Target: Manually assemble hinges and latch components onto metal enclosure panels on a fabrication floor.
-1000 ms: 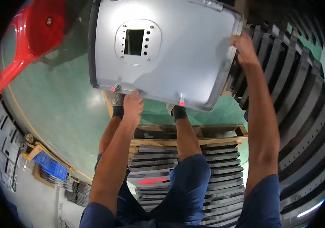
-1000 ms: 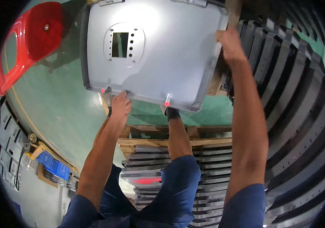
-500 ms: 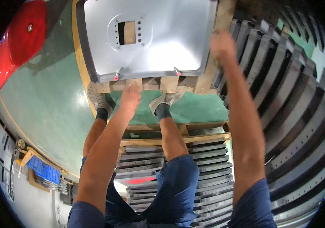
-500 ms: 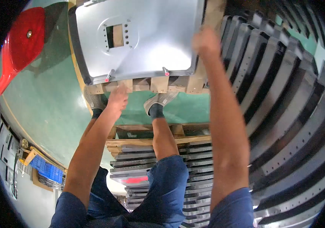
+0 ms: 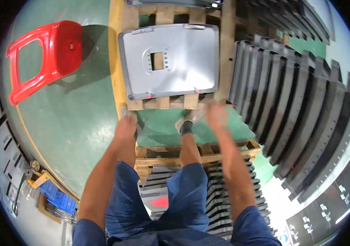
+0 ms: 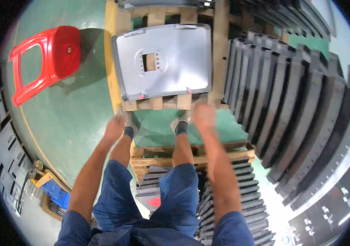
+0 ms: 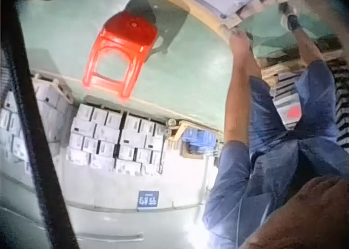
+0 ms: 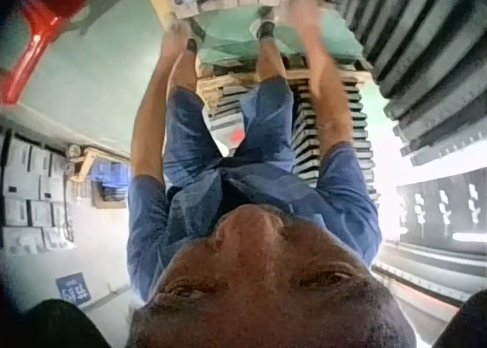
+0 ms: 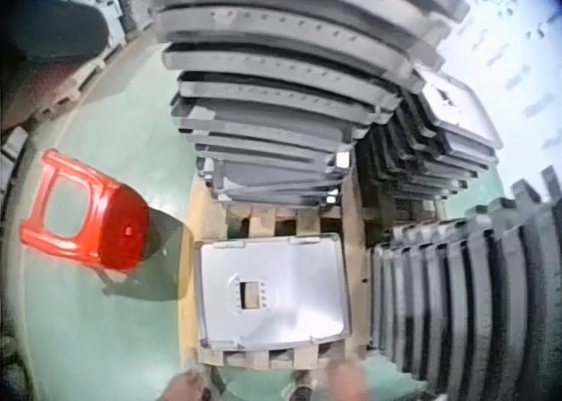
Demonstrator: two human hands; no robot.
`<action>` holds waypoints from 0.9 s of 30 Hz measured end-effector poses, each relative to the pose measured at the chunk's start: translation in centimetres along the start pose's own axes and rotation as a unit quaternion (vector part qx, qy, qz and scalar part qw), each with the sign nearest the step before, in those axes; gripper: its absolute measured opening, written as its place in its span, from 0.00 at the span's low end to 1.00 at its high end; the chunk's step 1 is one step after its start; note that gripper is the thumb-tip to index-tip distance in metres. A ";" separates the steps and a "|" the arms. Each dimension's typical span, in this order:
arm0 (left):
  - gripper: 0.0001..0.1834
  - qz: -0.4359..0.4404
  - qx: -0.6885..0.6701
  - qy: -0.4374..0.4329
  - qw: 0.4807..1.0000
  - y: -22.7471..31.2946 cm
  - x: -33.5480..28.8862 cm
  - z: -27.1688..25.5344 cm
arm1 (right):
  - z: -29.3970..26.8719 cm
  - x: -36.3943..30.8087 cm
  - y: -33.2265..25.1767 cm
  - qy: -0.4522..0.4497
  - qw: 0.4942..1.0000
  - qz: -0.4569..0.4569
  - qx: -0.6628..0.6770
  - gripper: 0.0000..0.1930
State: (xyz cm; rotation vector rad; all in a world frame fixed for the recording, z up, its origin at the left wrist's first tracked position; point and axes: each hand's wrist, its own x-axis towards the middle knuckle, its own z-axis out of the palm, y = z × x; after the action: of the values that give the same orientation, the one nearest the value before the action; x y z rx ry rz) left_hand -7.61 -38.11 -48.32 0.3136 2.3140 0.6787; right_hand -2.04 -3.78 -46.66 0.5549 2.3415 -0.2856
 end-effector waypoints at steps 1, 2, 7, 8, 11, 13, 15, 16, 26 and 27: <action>0.21 -0.158 0.059 -0.043 0.985 1.3 2.1 -2.0 | 0.4 2.6 2.6 0.032 0.999 0.023 -0.028 0.12; 0.21 -0.169 0.088 -0.038 0.981 0.3 4.2 -3.0 | 0.8 5.9 5.0 -0.001 0.996 0.045 -0.073 0.16; 0.28 -0.232 0.176 -0.045 0.956 -5.7 13.2 -2.6 | 3.2 15.2 5.4 0.098 0.994 0.052 0.013 0.20; 0.28 -0.259 0.157 -0.037 0.952 -6.2 14.5 -2.5 | 4.9 15.9 5.4 0.087 0.995 0.054 0.013 0.20; 0.28 -0.269 0.148 -0.056 0.950 -8.3 17.1 -0.4 | 7.7 17.3 7.0 0.297 0.941 -0.139 -0.085 0.09; 0.28 -0.263 0.151 -0.050 0.952 -9.3 17.5 0.3 | 8.5 17.4 6.8 0.258 0.956 -0.115 -0.082 0.07; 0.27 -0.246 0.140 -0.054 0.958 -9.6 17.8 0.7 | 8.5 17.6 8.8 0.153 0.982 -0.095 -0.060 0.05; 0.25 -0.221 0.176 -0.042 0.958 -10.4 18.0 1.4 | 9.0 18.4 10.4 0.088 0.990 -0.103 -0.034 0.05; 0.21 -0.206 0.252 -0.040 0.945 -12.0 18.8 0.3 | 6.9 16.7 7.7 0.057 0.998 0.023 0.015 0.08; 0.21 -0.205 0.253 -0.042 0.945 -11.1 18.8 0.5 | 6.8 16.1 7.5 0.066 0.997 0.037 0.027 0.09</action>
State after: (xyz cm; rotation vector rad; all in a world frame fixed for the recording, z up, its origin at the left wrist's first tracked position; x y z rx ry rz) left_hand -21.39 -39.67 -65.22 0.0761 2.3377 -0.1385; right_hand -5.15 5.48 -63.01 0.7058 2.4384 -0.2871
